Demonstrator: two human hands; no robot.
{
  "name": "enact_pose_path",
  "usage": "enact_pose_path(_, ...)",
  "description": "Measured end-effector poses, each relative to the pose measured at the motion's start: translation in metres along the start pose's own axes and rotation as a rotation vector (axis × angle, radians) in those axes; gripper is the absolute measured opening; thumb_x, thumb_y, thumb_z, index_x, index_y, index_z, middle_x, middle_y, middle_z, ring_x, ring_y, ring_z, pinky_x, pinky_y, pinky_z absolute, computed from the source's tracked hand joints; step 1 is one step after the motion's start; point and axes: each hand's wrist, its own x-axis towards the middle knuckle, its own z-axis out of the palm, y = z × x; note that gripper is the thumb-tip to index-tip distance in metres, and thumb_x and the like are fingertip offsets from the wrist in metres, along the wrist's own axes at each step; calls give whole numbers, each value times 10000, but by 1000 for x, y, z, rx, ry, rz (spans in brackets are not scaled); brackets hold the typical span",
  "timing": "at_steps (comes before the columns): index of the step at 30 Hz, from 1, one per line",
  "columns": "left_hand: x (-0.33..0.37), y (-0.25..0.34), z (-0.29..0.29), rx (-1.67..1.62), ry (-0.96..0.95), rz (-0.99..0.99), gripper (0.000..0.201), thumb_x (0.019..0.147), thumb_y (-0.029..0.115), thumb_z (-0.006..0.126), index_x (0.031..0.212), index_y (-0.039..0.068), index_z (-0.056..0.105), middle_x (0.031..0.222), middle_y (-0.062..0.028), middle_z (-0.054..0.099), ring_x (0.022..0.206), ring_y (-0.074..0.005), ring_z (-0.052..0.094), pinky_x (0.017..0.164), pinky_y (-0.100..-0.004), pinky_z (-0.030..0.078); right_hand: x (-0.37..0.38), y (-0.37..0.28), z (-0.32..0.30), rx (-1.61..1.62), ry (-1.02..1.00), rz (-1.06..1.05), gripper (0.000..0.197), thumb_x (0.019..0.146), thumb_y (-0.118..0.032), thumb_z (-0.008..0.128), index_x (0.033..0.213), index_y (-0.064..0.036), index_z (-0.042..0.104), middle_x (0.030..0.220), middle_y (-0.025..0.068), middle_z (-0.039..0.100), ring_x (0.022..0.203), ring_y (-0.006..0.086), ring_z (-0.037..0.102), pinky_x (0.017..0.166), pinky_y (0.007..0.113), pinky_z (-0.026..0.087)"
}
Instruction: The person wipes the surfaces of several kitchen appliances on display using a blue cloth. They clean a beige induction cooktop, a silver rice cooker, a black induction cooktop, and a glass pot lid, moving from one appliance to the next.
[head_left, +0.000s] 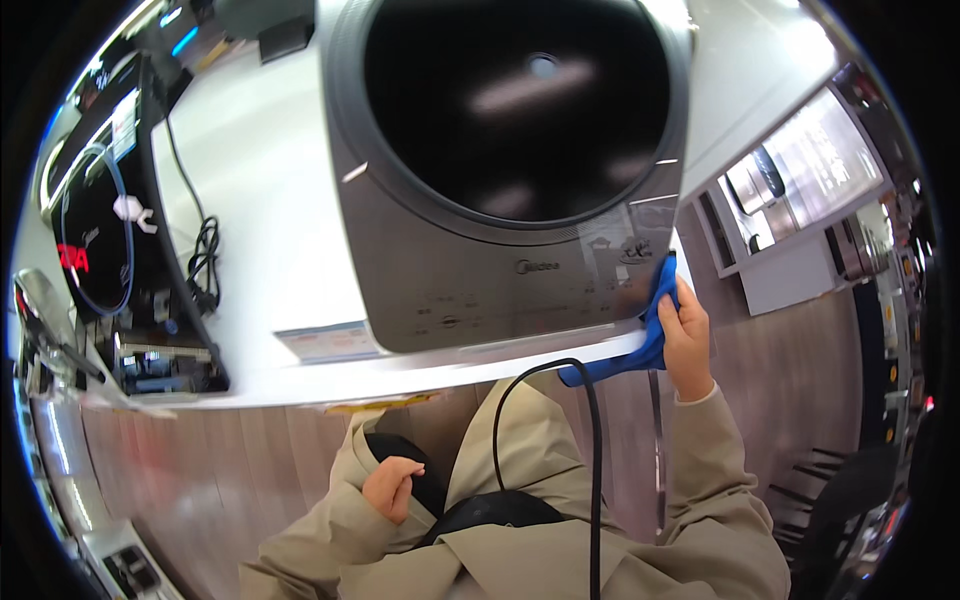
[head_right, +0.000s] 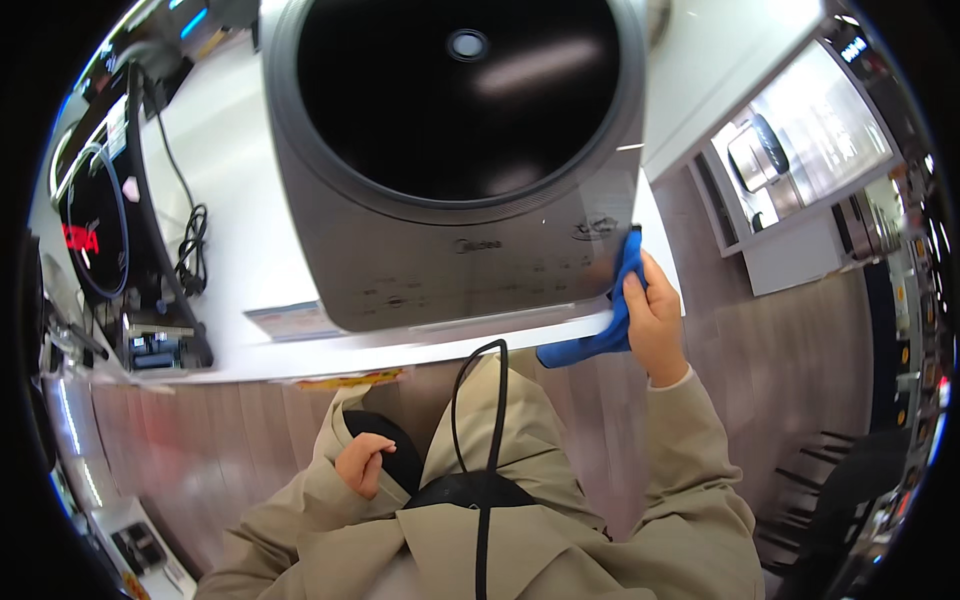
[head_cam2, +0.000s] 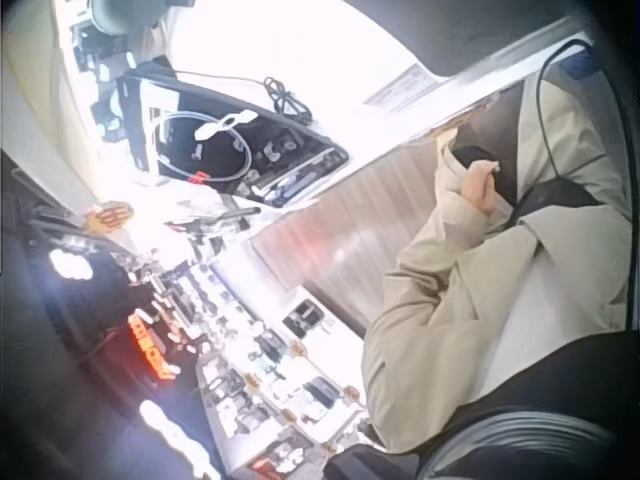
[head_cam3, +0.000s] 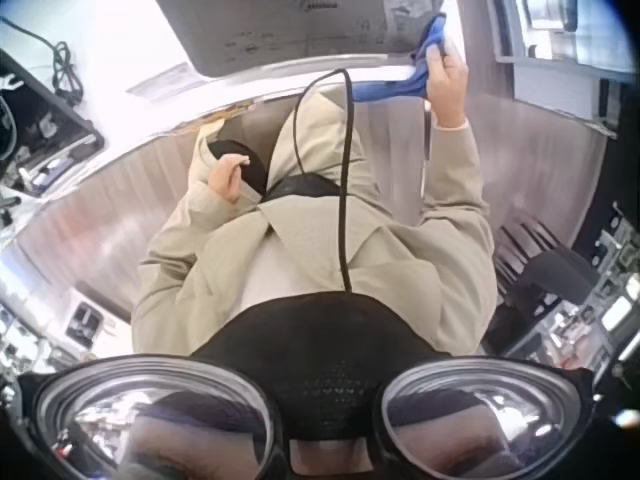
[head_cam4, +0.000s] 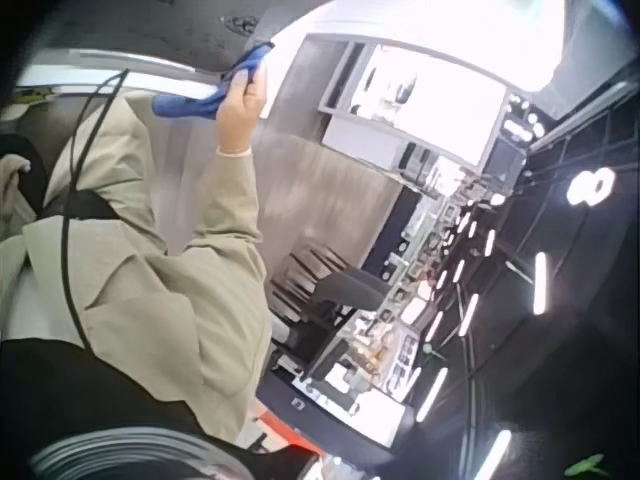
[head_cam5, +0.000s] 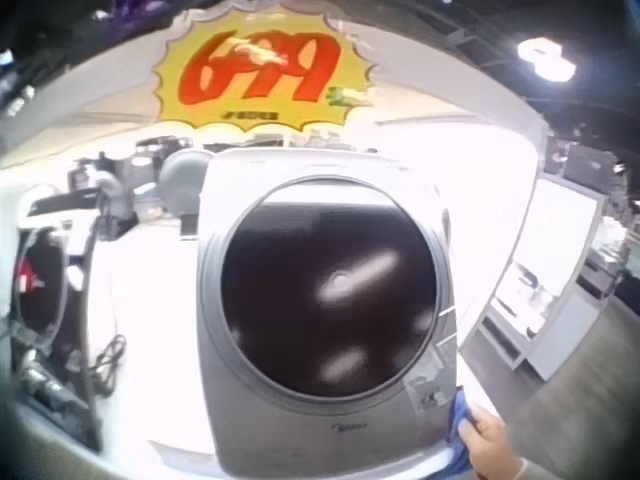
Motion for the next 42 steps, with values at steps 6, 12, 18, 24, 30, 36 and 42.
enact_pose_path(6, -22, 47, -7, -32, 28, -97, 212, 805, -110, 526, 946, 2, 638, 852, -148, 638, 761, -308, 632, 680, -359, 516, -11, -53, -57, -485, -551, 134, 200, 988, -56, 538, 1124, 50, 639, 911, 29, 649, 847, 109, 568, 797, 265, 486)
enact_pose_path(12, -36, 95, 14, 14, 31, -276, 172, 770, -56, 581, 892, 33, 664, 841, -149, 640, 784, -323, 635, 681, -379, 519, -6, -142, -47, -279, -479, 525, 180, 918, -148, 694, 980, 20, 693, 793, 17, 654, 754, 88, 590, 712, 261, 501)
enact_pose_path(18, -77, 142, 16, -59, -35, -582, 151, 838, 70, 588, 943, 39, 691, 918, -156, 692, 872, -340, 661, 785, -417, 531, -63, -142, -30, -241, -598, 552, 247, 959, -126, 628, 1172, -7, 588, 979, 95, 648, 919, 178, 617, 827, 321, 487)
enact_pose_path(24, -140, 200, -15, -455, 165, -1092, 297, 846, 101, 639, 1129, 52, 712, 1039, -117, 733, 977, -229, 689, 887, -357, 536, -91, -242, -16, -175, -803, 481, 203, 998, -86, 565, 1197, -44, 551, 1087, 98, 638, 1032, 220, 613, 936, 355, 455)
enact_pose_path(30, -47, 312, -170, -226, 386, -682, 517, 835, 122, 725, 1339, 100, 614, 1340, -120, 618, 1239, -243, 577, 1053, -385, 442, -87, -350, 65, 826, -792, 856, 218, 1024, -109, 558, 1235, -78, 599, 1196, 9, 632, 1128, 159, 576, 1019, 340, 424)
enact_pose_path(36, 2, 377, -279, -368, 133, -300, 426, 828, 66, 739, 1246, 66, 659, 1199, -105, 696, 1073, -282, 651, 966, -365, 476, -109, -448, 164, 849, -896, 747, 233, 1025, -138, 575, 1248, -71, 586, 1145, 4, 636, 1075, 106, 574, 982, 309, 442)
enact_pose_path(42, -52, 321, -353, -121, 102, -303, 164, 890, 123, 704, 1012, 14, 715, 847, -130, 710, 791, -256, 683, 730, -376, 512, -148, -498, 239, 284, -899, 333, 243, 927, -21, 639, 1156, -62, 567, 1008, -26, 593, 931, 51, 548, 814, 223, 461)
